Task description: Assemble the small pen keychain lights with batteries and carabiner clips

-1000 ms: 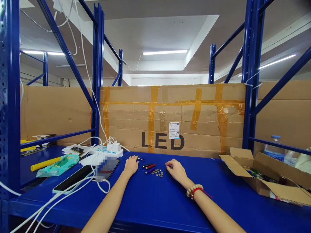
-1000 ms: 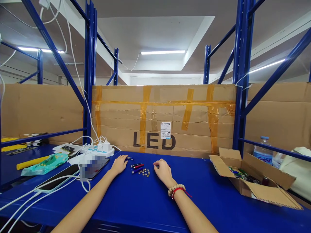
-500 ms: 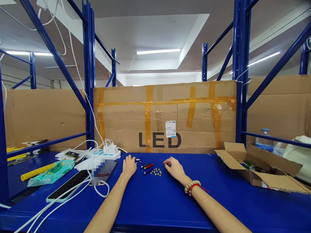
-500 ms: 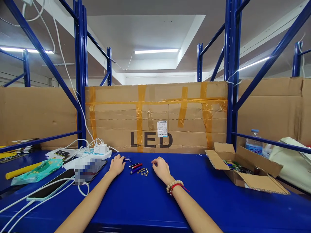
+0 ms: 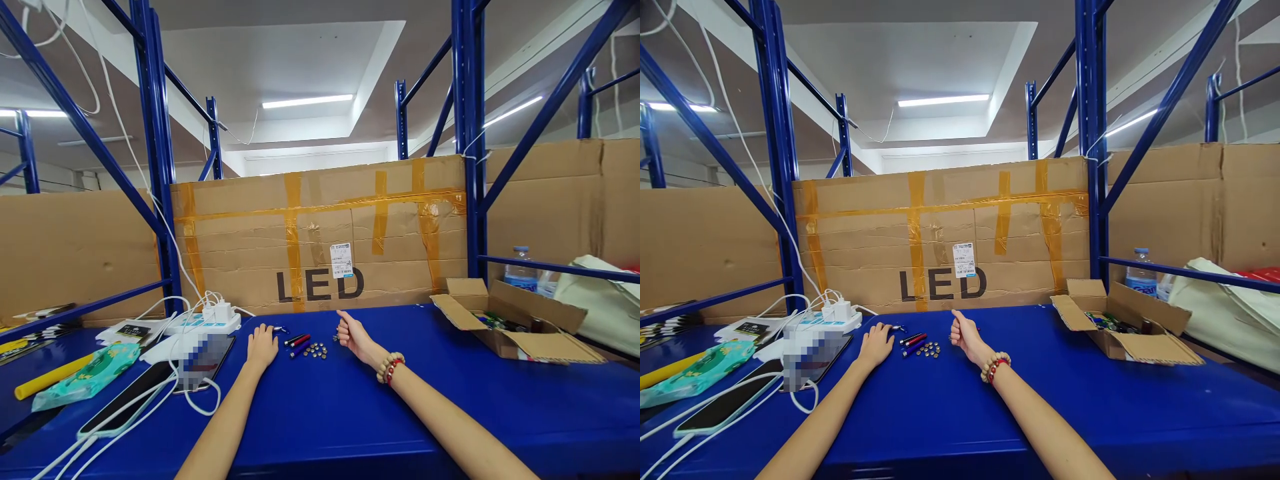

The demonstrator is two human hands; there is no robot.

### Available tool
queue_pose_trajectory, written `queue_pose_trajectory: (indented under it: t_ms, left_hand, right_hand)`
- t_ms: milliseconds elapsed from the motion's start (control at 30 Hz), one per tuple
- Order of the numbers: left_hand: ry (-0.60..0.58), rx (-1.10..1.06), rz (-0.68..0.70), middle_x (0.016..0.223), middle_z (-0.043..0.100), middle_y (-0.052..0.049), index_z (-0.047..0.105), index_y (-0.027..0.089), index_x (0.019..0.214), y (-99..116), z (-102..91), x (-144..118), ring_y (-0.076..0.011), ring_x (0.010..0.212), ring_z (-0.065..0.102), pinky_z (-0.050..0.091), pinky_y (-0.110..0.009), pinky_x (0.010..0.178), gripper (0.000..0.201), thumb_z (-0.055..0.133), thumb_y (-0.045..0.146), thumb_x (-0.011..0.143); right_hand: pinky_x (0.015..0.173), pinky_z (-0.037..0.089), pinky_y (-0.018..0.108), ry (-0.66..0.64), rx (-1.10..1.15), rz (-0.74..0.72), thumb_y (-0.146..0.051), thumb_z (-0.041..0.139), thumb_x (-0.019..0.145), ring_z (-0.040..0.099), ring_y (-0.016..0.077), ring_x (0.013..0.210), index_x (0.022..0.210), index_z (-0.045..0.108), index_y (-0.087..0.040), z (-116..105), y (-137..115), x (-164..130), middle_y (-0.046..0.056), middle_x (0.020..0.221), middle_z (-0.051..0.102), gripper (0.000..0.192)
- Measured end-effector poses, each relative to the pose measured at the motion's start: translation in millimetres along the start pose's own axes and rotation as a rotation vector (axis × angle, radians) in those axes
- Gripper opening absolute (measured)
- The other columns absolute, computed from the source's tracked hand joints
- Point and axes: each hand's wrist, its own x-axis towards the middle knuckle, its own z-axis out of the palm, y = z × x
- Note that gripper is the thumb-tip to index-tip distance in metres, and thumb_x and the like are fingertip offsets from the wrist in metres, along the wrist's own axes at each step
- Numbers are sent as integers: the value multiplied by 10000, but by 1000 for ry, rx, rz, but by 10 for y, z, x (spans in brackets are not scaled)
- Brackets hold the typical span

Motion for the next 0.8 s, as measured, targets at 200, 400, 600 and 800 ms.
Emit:
queue_pose_trajectory:
  t_ms: [200,400,600,800]
  left_hand:
    - [13,-18,-2,1232,500,-133,481,141,1217,3,37,17,-264,1146,429,315,-366,923,357,367,215,886]
    - [24,-38,-13,1246,512,-125,483,138,1198,12,70,35,-245,1147,439,307,-355,922,343,359,202,885]
    - [34,-45,-5,1216,528,-128,496,127,1182,-2,57,43,-251,1126,458,315,-356,912,337,372,199,877]
    - [26,-53,-7,1273,499,-119,474,136,1213,-9,74,54,-240,1175,423,312,-364,938,353,375,197,879]
  right_hand:
    - [339,175,172,-167,73,113,-386,533,777,164,31,339,432,224,-209,63,-16,-79,-111,361,194,496]
    - [336,152,173,-257,74,199,-350,563,778,168,26,335,425,244,-199,74,-14,-99,-108,349,219,499]
    - [336,141,175,-306,76,244,-331,518,818,166,25,334,435,249,-195,74,4,-82,-105,353,219,488]
    - [340,136,171,-311,67,264,-324,540,807,157,23,341,461,248,-198,68,10,-82,-113,367,212,470]
